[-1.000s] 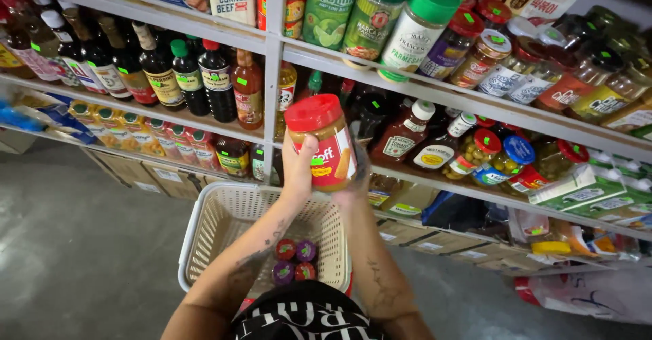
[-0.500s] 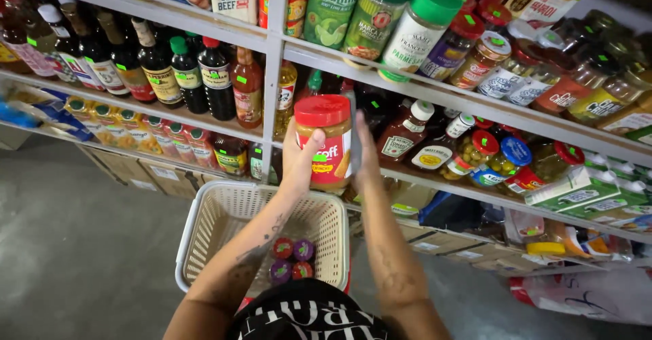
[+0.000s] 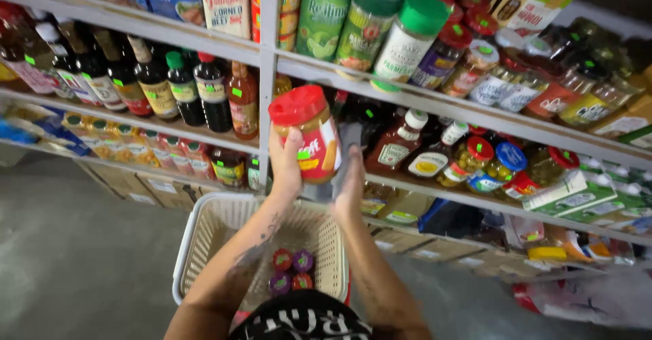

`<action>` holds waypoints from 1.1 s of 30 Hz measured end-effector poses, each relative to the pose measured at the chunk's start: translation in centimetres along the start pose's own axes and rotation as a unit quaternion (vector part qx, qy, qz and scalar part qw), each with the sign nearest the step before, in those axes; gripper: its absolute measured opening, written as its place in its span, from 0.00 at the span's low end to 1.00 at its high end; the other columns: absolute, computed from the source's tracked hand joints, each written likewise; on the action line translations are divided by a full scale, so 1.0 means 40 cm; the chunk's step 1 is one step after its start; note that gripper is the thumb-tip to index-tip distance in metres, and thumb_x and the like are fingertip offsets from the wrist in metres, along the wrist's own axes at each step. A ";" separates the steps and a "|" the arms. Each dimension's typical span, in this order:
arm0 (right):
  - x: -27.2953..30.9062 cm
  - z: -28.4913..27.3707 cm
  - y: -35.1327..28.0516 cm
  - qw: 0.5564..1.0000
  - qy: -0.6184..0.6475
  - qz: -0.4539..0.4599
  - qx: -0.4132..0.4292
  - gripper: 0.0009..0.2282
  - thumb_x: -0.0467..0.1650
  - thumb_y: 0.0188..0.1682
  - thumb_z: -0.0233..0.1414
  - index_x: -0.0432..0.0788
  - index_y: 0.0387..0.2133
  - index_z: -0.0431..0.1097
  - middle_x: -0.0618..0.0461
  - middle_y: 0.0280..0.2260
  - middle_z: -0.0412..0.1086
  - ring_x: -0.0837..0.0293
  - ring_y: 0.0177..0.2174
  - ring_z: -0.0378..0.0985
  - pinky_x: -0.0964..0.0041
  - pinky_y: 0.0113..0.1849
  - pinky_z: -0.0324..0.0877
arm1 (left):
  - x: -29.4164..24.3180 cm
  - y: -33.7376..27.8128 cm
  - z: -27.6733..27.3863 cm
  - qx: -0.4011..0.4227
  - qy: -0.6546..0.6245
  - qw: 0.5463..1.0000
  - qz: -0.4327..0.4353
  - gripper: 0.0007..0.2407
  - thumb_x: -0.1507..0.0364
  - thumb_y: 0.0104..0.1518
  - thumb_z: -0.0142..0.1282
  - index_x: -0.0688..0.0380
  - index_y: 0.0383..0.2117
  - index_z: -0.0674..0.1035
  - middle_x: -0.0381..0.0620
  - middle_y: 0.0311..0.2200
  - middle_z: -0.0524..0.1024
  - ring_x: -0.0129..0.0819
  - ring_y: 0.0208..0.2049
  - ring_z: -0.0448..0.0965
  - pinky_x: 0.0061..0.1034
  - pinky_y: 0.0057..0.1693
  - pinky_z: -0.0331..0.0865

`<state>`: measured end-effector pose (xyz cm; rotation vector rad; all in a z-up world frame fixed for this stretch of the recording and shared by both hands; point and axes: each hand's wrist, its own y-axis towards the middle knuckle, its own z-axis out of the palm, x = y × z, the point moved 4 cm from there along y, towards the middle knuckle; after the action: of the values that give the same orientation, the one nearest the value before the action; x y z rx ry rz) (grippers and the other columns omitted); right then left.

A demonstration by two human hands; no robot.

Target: Wiping various jars from a grocery shelf with a cloth and placing them into a plastic basket.

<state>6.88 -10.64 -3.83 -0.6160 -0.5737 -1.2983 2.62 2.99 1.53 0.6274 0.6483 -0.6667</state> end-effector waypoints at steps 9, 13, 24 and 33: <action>0.395 0.300 -0.122 0.768 -0.497 -0.313 0.256 0.28 0.32 0.44 0.60 0.37 0.59 0.62 0.40 0.58 0.67 0.49 0.56 0.71 0.57 0.56 0.65 | -0.209 0.112 0.139 0.118 0.059 0.987 0.094 0.39 0.52 0.46 0.70 0.64 0.62 0.67 0.51 0.55 0.75 0.36 0.56 0.77 0.35 0.62 0.70; 0.486 0.462 -0.102 0.694 -0.551 -0.385 0.259 0.42 0.37 0.30 0.70 0.37 0.59 0.59 0.41 0.56 0.67 0.50 0.54 0.72 0.56 0.51 0.68 | -0.374 0.190 0.298 0.187 0.110 0.961 0.173 0.41 0.53 0.43 0.73 0.63 0.62 0.67 0.52 0.54 0.77 0.38 0.56 0.78 0.35 0.63 0.71; 0.926 0.964 0.100 0.601 -0.523 -0.596 0.102 0.42 0.45 0.38 0.73 0.37 0.58 0.55 0.42 0.50 0.74 0.46 0.49 0.78 0.53 0.49 0.72 | -0.811 0.592 0.750 0.205 0.303 0.712 0.599 0.36 0.52 0.57 0.74 0.59 0.64 0.66 0.55 0.58 0.71 0.56 0.62 0.73 0.41 0.66 0.69; 0.896 1.135 0.330 0.608 -0.549 -0.567 0.085 0.43 0.44 0.27 0.74 0.37 0.53 0.58 0.40 0.46 0.75 0.44 0.46 0.78 0.55 0.47 0.71 | -0.848 0.784 0.788 0.132 0.540 0.504 0.661 0.34 0.63 0.40 0.73 0.47 0.60 0.71 0.53 0.56 0.69 0.53 0.56 0.70 0.61 0.62 0.54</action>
<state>24.21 -1.58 52.19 -0.8977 -2.4059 -1.8644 14.90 12.47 55.25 1.5861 0.9327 1.2971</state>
